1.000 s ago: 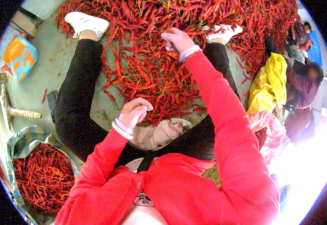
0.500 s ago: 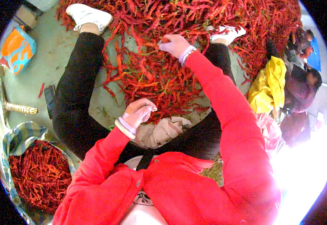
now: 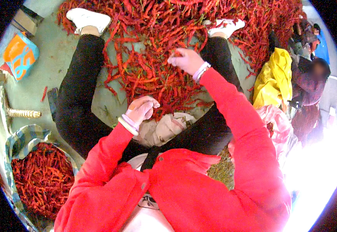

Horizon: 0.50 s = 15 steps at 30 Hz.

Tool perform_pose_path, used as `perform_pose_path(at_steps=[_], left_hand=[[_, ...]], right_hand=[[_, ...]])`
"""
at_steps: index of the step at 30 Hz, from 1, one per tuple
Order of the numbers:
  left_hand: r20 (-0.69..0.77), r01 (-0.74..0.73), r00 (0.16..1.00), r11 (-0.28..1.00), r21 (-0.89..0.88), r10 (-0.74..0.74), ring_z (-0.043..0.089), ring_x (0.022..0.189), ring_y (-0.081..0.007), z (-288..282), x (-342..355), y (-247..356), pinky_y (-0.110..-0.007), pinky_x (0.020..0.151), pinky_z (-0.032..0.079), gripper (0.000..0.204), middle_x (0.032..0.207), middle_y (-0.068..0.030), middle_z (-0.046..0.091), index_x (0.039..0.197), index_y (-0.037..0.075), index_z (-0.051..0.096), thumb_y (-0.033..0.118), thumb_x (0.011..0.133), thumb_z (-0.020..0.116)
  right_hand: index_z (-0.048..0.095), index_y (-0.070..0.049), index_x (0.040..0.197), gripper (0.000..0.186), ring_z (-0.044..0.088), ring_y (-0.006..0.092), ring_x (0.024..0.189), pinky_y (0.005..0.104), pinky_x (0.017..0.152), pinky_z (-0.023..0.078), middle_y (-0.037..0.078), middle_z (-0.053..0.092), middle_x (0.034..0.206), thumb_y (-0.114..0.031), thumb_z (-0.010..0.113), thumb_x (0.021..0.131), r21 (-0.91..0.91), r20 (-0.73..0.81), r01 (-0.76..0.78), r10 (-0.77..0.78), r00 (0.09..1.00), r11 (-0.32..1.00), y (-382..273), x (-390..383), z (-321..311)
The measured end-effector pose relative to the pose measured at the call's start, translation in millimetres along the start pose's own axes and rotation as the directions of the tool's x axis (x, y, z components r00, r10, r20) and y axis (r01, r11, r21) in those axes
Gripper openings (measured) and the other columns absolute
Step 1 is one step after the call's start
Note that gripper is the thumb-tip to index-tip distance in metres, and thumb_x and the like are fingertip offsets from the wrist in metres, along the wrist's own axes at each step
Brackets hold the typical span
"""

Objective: The person sits on the floor and removes stems from dried red chili peppers by hand. They pick up peppers from a large pile, pull off the stems, and place the de-stemmed peppers into a nearby sack.

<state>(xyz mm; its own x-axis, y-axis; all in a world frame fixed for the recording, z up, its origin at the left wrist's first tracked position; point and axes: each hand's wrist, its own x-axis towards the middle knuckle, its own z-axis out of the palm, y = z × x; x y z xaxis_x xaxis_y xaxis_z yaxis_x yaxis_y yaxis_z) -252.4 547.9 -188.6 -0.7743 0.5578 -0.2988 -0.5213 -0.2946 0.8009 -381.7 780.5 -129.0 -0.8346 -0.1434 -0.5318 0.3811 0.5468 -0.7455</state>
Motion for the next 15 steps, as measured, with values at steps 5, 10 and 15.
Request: perform_pose_path(at_steps=[5, 10, 15], left_hand=[[0.051, 0.078, 0.996, 0.997, 0.024, -0.079, 0.045, 0.053, -0.0051, 2.8, -5.5, -10.2, -0.020, 0.047, 0.035, 0.021, 0.079, -0.0028, 0.061, 0.088, 0.002, 0.059, 0.021, 0.092, 0.051], [0.093, 0.117, 0.986, 0.968, 0.223, -0.141, 0.047, 0.057, -0.0061, 13.4, -8.8, -10.3, -0.023, 0.052, 0.040, 0.019, 0.067, 0.0002, 0.051, 0.083, 0.002, 0.057, 0.017, 0.091, 0.049], [0.083, 0.132, 0.983, 0.948, 0.291, -0.162, 0.048, 0.057, -0.0070, 13.9, -11.3, -2.7, -0.024, 0.052, 0.040, 0.019, 0.067, -0.0008, 0.052, 0.082, 0.002, 0.057, 0.016, 0.091, 0.049]], right_hand=[[0.064, -0.005, 0.088, 0.026, 0.059, 0.0142, 0.067, 0.0281, 0.065, 0.046, 0.007, 0.064, 0.075, -0.029, 0.063, 0.080, -0.050, 0.031, 0.112, -0.111, 0.993, 0.992, -1.0, 10.0, 22.4], [0.064, -0.008, 0.090, 0.025, 0.062, 0.0316, 0.080, 0.0385, 0.072, 0.048, 0.018, 0.063, 0.082, -0.030, 0.062, 0.079, -0.291, 0.210, 0.403, -0.353, 0.912, 0.867, 1.9, 5.8, 74.4], [0.054, -0.005, 0.099, 0.020, 0.063, 0.0359, 0.079, 0.0450, 0.063, 0.052, 0.017, 0.056, 0.098, -0.008, 0.052, 0.080, -0.814, 0.302, 0.405, -0.292, 0.907, 0.416, 4.5, -7.4, 104.3]])
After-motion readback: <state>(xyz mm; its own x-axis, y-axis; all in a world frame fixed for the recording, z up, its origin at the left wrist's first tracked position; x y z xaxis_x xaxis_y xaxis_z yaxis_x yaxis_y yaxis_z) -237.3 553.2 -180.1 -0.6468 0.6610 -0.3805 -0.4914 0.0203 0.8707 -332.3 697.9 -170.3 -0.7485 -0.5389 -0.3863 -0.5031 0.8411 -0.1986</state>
